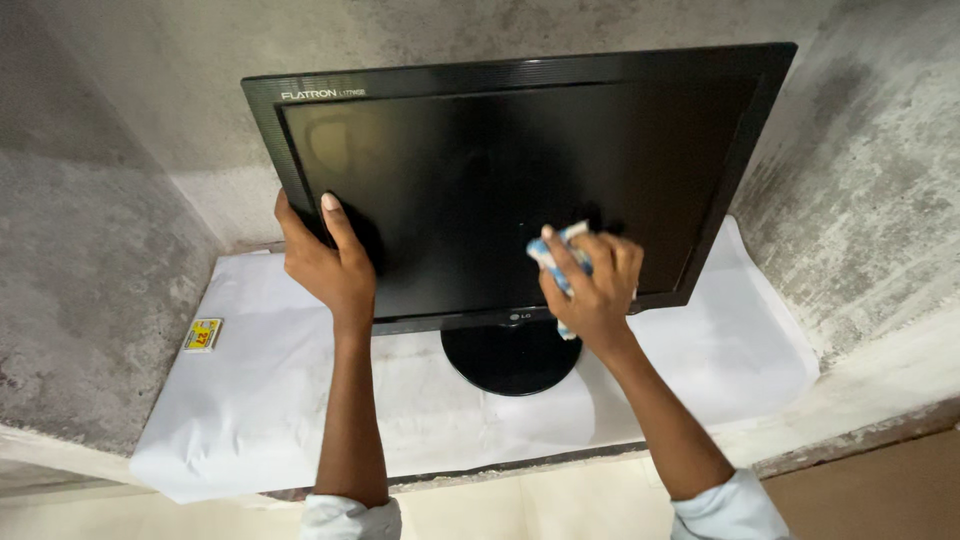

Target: The person wipes the base and screen of a black flat-screen monitor using a blue and white striped cloth. They then move to a standing fan and wipe its metal cage with the same cloth.

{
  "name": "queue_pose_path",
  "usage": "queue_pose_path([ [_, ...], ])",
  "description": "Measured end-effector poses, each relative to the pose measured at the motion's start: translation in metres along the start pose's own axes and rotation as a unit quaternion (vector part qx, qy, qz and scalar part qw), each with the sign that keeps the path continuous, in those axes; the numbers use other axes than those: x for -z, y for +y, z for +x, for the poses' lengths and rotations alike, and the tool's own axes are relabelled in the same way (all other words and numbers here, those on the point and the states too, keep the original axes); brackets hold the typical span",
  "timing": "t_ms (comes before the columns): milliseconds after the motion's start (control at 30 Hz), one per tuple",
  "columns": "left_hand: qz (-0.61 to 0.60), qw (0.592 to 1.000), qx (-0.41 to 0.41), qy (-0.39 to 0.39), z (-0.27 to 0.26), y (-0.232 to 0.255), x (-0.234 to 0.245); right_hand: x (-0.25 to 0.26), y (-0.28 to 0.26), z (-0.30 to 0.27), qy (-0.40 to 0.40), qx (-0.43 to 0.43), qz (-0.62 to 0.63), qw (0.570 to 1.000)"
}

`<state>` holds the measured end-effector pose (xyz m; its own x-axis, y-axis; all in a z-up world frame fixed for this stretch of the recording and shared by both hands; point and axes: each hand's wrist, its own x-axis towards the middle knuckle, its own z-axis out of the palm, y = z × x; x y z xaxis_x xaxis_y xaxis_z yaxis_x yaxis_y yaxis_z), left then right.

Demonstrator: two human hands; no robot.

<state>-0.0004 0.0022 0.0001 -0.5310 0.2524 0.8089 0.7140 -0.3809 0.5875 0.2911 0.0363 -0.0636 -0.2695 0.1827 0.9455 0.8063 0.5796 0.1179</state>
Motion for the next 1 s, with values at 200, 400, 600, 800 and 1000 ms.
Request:
queue_pose_path([
  [200, -0.001, 1.0, -0.017, 0.011, -0.002, 0.007, 0.002, 0.005, 0.028, 0.009, 0.016, -0.031, -0.021, 0.999],
  [400, -0.002, 1.0, -0.007, 0.003, 0.001, 0.009, 0.002, 0.009, 0.019, -0.008, 0.012, -0.023, -0.023, 0.999],
  [600, -0.014, 0.999, -0.04, 0.015, -0.001, 0.011, 0.002, 0.015, 0.045, 0.013, 0.037, -0.066, -0.036, 0.997],
  [800, -0.017, 1.0, -0.002, 0.004, 0.0, 0.009, 0.0, 0.015, 0.027, -0.003, 0.021, -0.038, -0.034, 0.998],
  [1000, 0.0, 1.0, -0.021, 0.01, -0.002, 0.008, 0.0, 0.023, 0.038, -0.018, 0.036, -0.097, -0.029, 0.994],
])
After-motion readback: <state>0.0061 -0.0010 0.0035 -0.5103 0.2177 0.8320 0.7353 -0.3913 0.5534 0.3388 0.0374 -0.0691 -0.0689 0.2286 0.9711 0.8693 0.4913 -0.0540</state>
